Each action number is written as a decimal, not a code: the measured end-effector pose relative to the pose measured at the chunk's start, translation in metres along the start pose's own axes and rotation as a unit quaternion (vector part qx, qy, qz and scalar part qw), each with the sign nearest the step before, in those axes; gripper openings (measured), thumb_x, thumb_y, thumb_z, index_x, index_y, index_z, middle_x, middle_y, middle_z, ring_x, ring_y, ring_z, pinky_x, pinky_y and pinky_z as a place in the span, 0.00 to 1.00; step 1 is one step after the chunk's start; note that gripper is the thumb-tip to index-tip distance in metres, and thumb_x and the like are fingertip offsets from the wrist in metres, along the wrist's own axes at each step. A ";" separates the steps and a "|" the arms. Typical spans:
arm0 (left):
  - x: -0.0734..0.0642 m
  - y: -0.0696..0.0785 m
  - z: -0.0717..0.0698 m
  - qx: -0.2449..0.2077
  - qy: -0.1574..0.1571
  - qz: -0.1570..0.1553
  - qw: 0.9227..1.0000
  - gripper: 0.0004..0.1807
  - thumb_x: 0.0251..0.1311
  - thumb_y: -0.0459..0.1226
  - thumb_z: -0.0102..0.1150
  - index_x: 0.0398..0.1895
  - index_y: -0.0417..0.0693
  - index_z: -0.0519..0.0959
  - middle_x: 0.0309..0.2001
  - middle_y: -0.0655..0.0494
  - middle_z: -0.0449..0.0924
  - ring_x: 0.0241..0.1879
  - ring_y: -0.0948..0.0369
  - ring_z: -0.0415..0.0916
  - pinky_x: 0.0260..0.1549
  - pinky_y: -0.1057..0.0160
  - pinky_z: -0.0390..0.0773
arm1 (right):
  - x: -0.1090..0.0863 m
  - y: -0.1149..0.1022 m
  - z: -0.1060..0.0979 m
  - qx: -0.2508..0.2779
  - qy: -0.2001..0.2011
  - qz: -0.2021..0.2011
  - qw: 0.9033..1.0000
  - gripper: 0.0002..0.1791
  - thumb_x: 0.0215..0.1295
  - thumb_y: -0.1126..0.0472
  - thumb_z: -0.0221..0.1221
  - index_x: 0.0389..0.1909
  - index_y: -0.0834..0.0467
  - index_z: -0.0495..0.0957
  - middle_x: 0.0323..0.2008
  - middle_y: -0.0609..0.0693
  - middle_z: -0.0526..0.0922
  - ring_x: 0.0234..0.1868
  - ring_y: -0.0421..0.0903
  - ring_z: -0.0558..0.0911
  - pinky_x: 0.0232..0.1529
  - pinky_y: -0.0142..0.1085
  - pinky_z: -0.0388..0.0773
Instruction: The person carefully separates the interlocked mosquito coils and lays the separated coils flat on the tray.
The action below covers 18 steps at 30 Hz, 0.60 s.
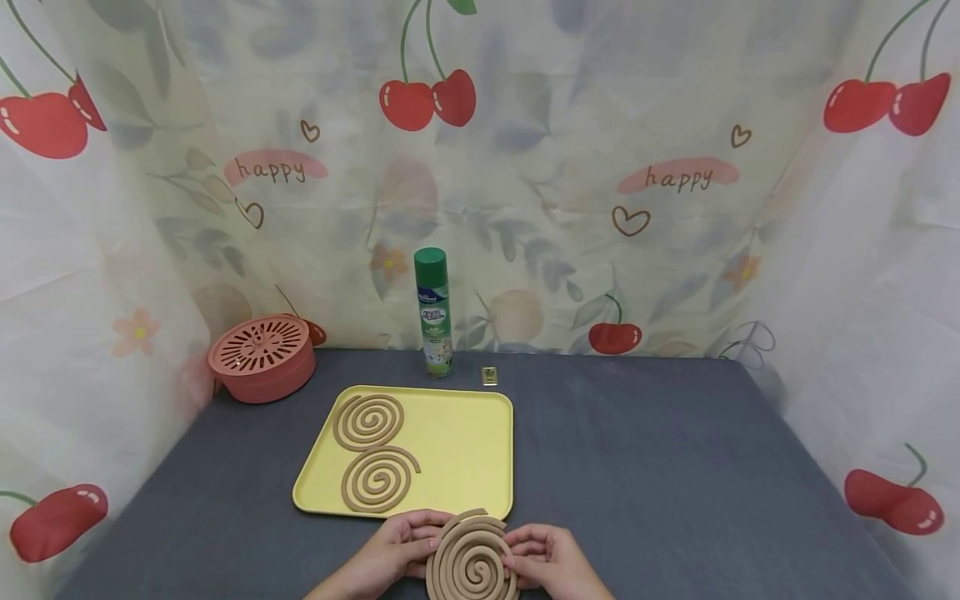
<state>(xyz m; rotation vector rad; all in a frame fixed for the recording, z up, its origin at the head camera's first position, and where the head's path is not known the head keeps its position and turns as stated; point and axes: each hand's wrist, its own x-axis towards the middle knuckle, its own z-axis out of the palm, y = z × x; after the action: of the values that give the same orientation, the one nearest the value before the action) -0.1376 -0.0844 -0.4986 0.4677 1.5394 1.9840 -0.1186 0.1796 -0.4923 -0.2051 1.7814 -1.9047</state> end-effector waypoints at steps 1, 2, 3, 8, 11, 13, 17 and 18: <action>0.000 0.000 0.000 -0.001 0.000 -0.001 1.000 0.24 0.65 0.32 0.49 0.60 0.24 0.63 0.49 0.42 0.79 0.40 0.64 0.80 0.34 0.67 0.82 | 0.000 0.000 0.000 -0.001 0.000 0.000 1.000 0.18 0.63 0.61 0.58 0.49 0.69 0.74 0.34 0.46 0.84 0.36 0.39 0.83 0.35 0.31 0.82; 0.000 0.000 0.000 -0.002 0.000 -0.001 1.000 0.24 0.65 0.32 0.49 0.60 0.24 0.63 0.49 0.43 0.80 0.40 0.64 0.80 0.34 0.67 0.82 | 0.000 0.000 0.000 0.000 -0.001 -0.001 1.000 0.18 0.63 0.61 0.58 0.49 0.69 0.74 0.34 0.46 0.84 0.36 0.39 0.83 0.35 0.31 0.82; 0.000 0.000 0.000 -0.003 0.000 -0.001 1.000 0.23 0.65 0.32 0.49 0.60 0.24 0.63 0.49 0.43 0.80 0.40 0.64 0.80 0.34 0.67 0.82 | 0.000 0.000 0.000 0.001 -0.002 -0.001 1.000 0.18 0.63 0.61 0.58 0.49 0.69 0.74 0.33 0.46 0.84 0.35 0.39 0.83 0.35 0.31 0.82; 0.000 -0.001 0.000 -0.005 -0.004 0.006 1.000 0.24 0.65 0.32 0.49 0.60 0.24 0.63 0.48 0.48 0.81 0.41 0.65 0.80 0.34 0.68 0.82 | -0.001 -0.001 -0.004 0.030 -0.011 0.009 0.999 0.17 0.63 0.61 0.58 0.49 0.67 0.75 0.34 0.45 0.84 0.36 0.38 0.83 0.36 0.31 0.82; 0.000 0.001 -0.001 -0.010 -0.006 0.012 1.000 0.24 0.65 0.32 0.49 0.60 0.24 0.62 0.47 0.51 0.82 0.41 0.66 0.80 0.35 0.68 0.81 | -0.002 -0.002 -0.008 0.066 -0.019 0.009 0.998 0.13 0.64 0.63 0.56 0.48 0.62 0.76 0.35 0.45 0.84 0.37 0.37 0.83 0.37 0.31 0.82; 0.000 0.003 -0.001 -0.015 -0.002 0.012 1.000 0.24 0.65 0.32 0.49 0.60 0.25 0.62 0.46 0.53 0.82 0.40 0.66 0.81 0.35 0.68 0.82 | -0.002 -0.004 -0.011 0.087 -0.026 0.000 0.996 0.11 0.65 0.64 0.55 0.47 0.60 0.76 0.36 0.45 0.84 0.38 0.37 0.83 0.39 0.32 0.82; 0.000 0.007 -0.002 -0.019 0.021 0.006 1.000 0.23 0.65 0.32 0.50 0.60 0.26 0.63 0.44 0.50 0.82 0.38 0.66 0.81 0.35 0.67 0.82 | -0.004 -0.009 -0.014 0.096 -0.021 -0.010 0.995 0.11 0.65 0.64 0.54 0.48 0.60 0.76 0.38 0.45 0.84 0.41 0.38 0.83 0.41 0.33 0.82; 0.000 0.007 -0.002 -0.018 0.026 0.004 1.000 0.23 0.65 0.32 0.50 0.60 0.27 0.63 0.45 0.49 0.82 0.38 0.66 0.82 0.35 0.67 0.82 | -0.004 -0.010 -0.015 0.092 -0.015 -0.008 0.996 0.12 0.65 0.64 0.55 0.48 0.60 0.76 0.38 0.45 0.84 0.41 0.38 0.83 0.41 0.33 0.82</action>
<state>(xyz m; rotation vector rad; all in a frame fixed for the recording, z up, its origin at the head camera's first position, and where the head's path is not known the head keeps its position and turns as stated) -0.1403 -0.0874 -0.4921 0.4115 1.5322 2.0403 -0.1243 0.1946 -0.4831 -0.1813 1.5772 -2.0517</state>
